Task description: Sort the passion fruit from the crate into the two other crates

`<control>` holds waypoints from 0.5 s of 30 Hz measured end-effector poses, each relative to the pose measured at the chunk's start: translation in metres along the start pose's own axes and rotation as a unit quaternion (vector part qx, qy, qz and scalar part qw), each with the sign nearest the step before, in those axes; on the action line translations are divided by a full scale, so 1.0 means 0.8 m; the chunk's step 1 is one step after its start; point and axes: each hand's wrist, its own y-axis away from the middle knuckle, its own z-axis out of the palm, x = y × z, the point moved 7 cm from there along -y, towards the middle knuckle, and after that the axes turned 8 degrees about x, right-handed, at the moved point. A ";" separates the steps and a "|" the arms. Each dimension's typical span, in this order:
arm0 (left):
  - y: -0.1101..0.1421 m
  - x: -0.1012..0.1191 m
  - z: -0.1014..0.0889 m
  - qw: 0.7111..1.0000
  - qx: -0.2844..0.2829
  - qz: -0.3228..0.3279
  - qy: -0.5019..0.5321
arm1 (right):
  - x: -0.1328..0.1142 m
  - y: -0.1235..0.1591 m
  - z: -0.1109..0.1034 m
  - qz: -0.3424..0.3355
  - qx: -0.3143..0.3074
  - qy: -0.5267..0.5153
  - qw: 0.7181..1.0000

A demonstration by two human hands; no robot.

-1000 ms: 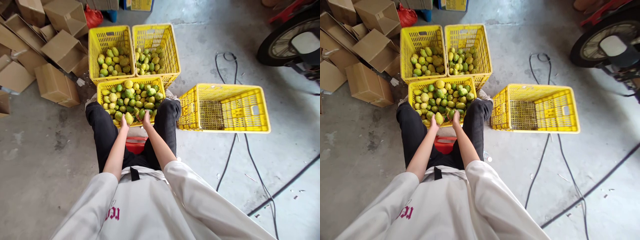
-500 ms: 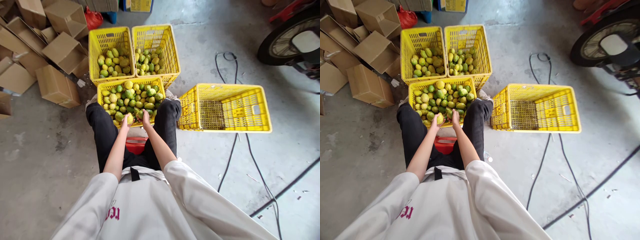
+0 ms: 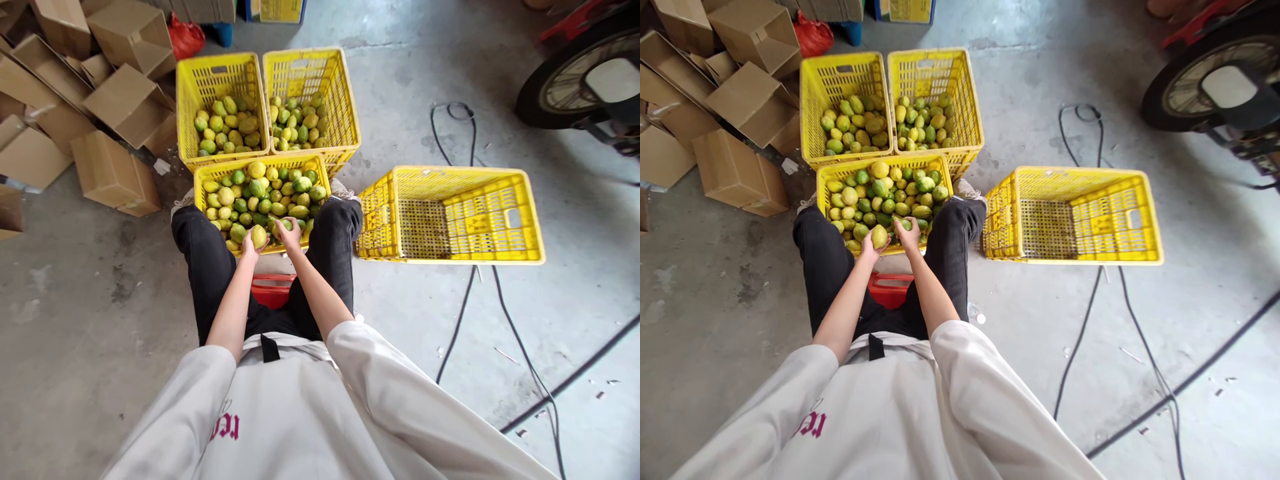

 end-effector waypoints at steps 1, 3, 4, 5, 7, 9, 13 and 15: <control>0.000 0.000 -0.001 1.000 0.002 0.000 -0.001 | 0.002 -0.002 -0.002 -0.005 0.009 0.011 1.000; -0.001 -0.001 -0.001 1.000 0.007 0.005 -0.006 | 0.005 -0.008 -0.005 -0.009 0.027 0.027 0.999; -0.001 -0.001 -0.001 1.000 0.008 0.009 -0.010 | 0.008 -0.010 -0.005 -0.003 0.033 0.029 0.999; -0.001 -0.002 -0.001 1.000 0.009 0.014 -0.016 | 0.011 -0.013 -0.006 0.007 0.040 0.025 0.999; -0.001 -0.002 -0.001 0.999 0.008 0.027 -0.034 | 0.017 -0.019 -0.006 0.029 0.052 0.011 0.998; -0.001 -0.003 0.000 0.998 0.003 0.034 -0.045 | 0.020 -0.022 -0.004 0.045 0.056 -0.005 0.997; -0.004 -0.001 -0.002 0.999 0.010 0.032 -0.028 | 0.015 -0.021 0.000 0.042 0.044 -0.030 0.998; -0.007 0.003 -0.005 0.999 0.022 0.032 -0.014 | 0.011 -0.018 0.001 0.030 0.032 -0.050 0.998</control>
